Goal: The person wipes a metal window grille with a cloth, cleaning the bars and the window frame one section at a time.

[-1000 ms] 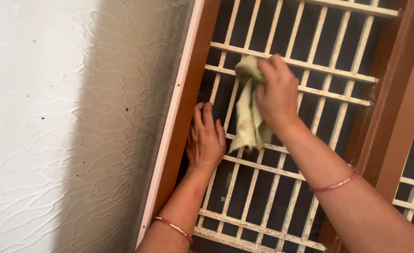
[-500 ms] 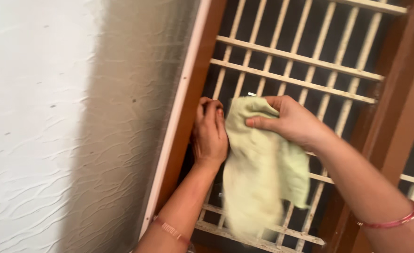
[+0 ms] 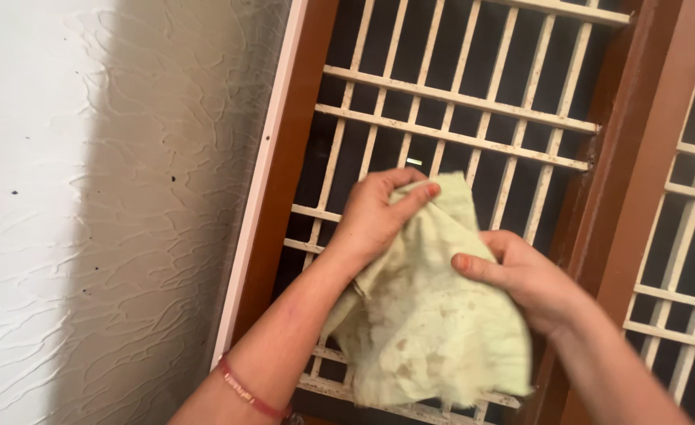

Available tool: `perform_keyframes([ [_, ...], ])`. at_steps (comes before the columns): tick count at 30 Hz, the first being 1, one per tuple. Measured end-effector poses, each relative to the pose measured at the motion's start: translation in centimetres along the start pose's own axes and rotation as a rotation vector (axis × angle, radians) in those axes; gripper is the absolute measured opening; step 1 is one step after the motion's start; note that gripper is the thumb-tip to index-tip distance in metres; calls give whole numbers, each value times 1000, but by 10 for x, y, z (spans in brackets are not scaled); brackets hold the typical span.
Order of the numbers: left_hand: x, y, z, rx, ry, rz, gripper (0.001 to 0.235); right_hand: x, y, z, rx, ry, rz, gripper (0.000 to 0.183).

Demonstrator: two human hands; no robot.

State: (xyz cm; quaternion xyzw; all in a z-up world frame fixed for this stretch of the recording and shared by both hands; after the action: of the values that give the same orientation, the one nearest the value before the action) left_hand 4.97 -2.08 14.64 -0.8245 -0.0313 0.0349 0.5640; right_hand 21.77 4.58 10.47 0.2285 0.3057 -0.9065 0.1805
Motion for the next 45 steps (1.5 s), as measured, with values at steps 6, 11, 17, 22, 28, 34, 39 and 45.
perform_keyframes([
  [6, -15, 0, -21, 180, -756, -312, 16, -28, 61, 43, -529, -529, -510, 25],
  [11, -66, 8, 3, 345, -929, -540, 28, -1, 104, 109, -1043, 285, -930, 18],
  [17, -80, 6, 42, 447, -1096, -590, 48, 85, -16, 131, -1305, 1134, -903, 10],
  [22, -91, 8, 61, 390, -1184, -689, 41, 107, -60, 120, -1341, 1225, -652, 17],
  [28, -107, -28, 105, 44, -1127, -557, 32, 101, -68, 142, -1248, 1407, -545, 12],
  [34, -117, -45, 132, 85, -1231, -519, 11, 114, -44, 105, -1412, 1159, -516, 23],
  [39, -112, -25, 102, -21, -1140, -522, 35, 96, -84, 135, -1345, 1322, -558, 6],
  [45, -115, -28, 101, 31, -1112, -461, 38, 119, -70, 95, -1243, 1276, -450, 17],
])
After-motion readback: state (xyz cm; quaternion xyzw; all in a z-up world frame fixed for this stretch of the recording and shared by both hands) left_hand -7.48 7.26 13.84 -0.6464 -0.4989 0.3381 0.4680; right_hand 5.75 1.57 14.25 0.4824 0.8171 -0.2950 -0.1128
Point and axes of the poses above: each hand's wrist, its own y-axis away from the middle knuckle, its own x-axis out of the palm, z = x × y, the point moved 9 cm from there along -y, towards the middle knuckle, and after that the axes turned 5 degrees about y, right-handed, at the moved point
